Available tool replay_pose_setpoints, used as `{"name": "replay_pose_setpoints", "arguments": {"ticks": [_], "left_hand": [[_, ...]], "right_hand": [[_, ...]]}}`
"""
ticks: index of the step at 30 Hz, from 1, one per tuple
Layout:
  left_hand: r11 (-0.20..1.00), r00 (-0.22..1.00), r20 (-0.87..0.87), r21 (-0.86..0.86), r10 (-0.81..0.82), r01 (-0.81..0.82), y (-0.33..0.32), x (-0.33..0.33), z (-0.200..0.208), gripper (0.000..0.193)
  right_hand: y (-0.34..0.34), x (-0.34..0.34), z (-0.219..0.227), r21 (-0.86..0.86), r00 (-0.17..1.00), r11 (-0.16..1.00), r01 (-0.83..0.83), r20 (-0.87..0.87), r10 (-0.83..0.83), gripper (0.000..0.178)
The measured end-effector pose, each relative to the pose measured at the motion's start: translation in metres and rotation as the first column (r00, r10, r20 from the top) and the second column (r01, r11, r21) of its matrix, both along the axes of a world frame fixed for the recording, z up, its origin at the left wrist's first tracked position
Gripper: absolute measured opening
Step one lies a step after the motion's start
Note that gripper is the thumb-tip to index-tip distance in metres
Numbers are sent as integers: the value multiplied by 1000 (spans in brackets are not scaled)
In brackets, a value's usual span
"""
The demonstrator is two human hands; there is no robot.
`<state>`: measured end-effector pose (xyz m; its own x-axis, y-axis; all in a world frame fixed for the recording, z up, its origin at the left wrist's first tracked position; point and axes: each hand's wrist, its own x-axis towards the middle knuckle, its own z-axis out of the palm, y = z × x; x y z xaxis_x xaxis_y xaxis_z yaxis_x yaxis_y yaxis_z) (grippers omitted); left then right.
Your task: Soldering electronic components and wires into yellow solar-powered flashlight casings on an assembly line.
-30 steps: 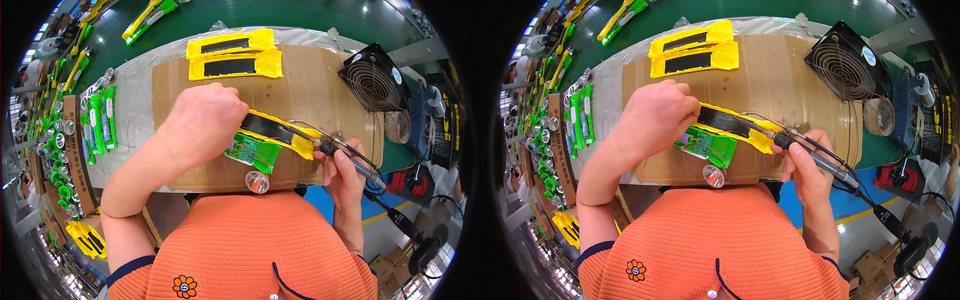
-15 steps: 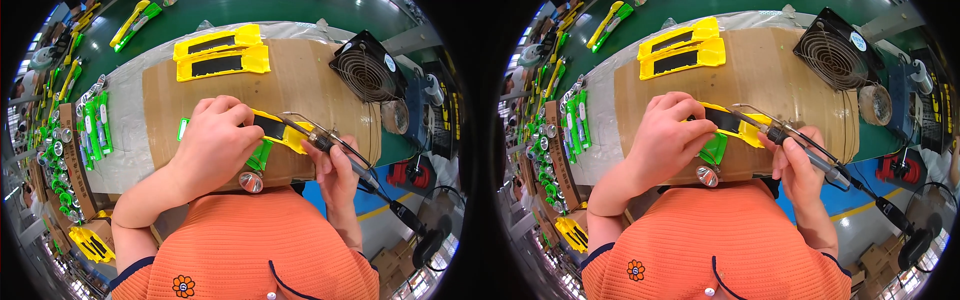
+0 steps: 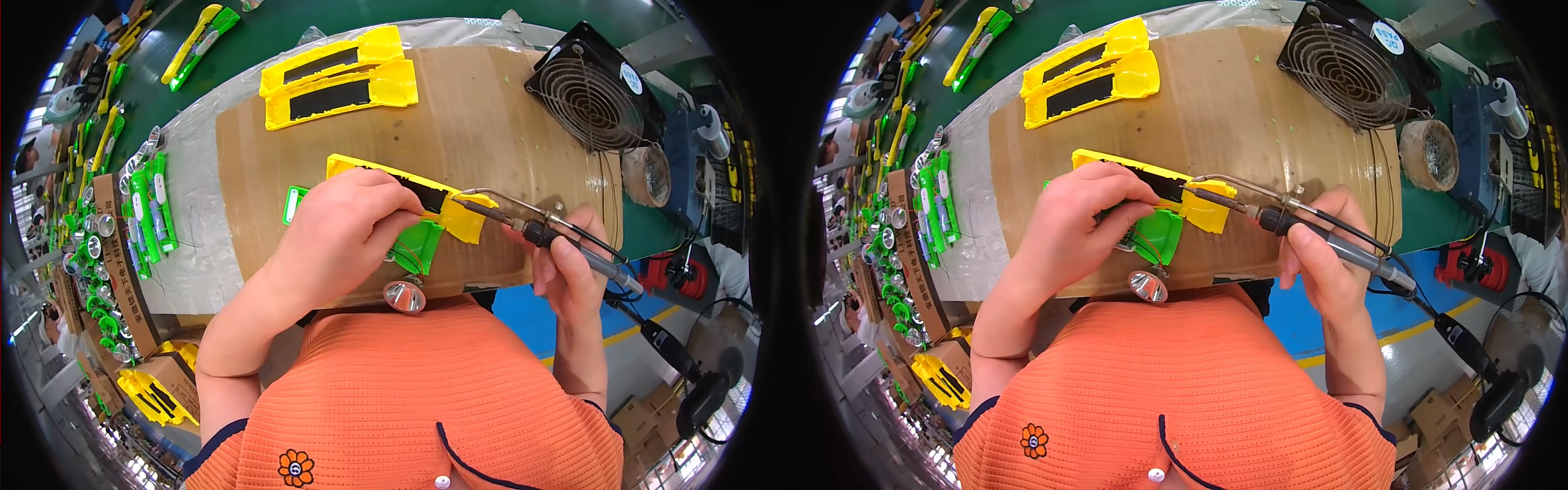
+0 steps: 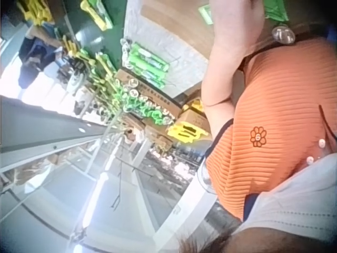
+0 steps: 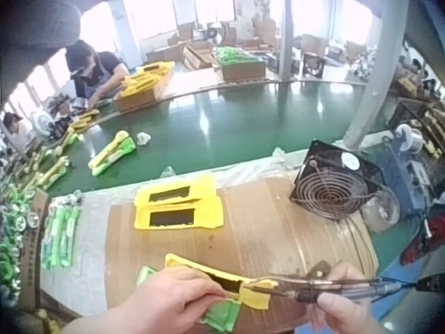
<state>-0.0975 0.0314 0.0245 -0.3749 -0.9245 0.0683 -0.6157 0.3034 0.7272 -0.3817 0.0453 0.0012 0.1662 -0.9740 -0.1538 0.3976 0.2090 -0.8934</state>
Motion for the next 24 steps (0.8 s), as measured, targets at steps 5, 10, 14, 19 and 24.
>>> {"name": "replay_pose_setpoints", "arguments": {"ticks": [5, 10, 14, 19, 24], "left_hand": [[998, 997, 62, -55, 38, -35, -1, -7, 1, 5], [996, 924, 381, -67, -29, 59, -10, -14, 13, 8], [998, 893, 450, -42, -27, 52, -11, -18, 16, 9], [998, 888, 460, -51, -15, 44, -12, -20, 16, 10], [997, 891, 454, -62, -14, 47, -12, -20, 15, 10]], "right_hand": [[-3, -3, 0, 4, 988, 993, -119, -96, 119, 21], [-4, -1, 5, 10, 971, 987, -158, -180, 158, 20], [-3, 2, 7, 22, 958, 983, -181, -220, 182, 18], [-5, 3, 12, 33, 938, 982, -187, -291, 188, 18], [-10, 6, 16, 37, 920, 975, -218, -325, 218, 17]]}}
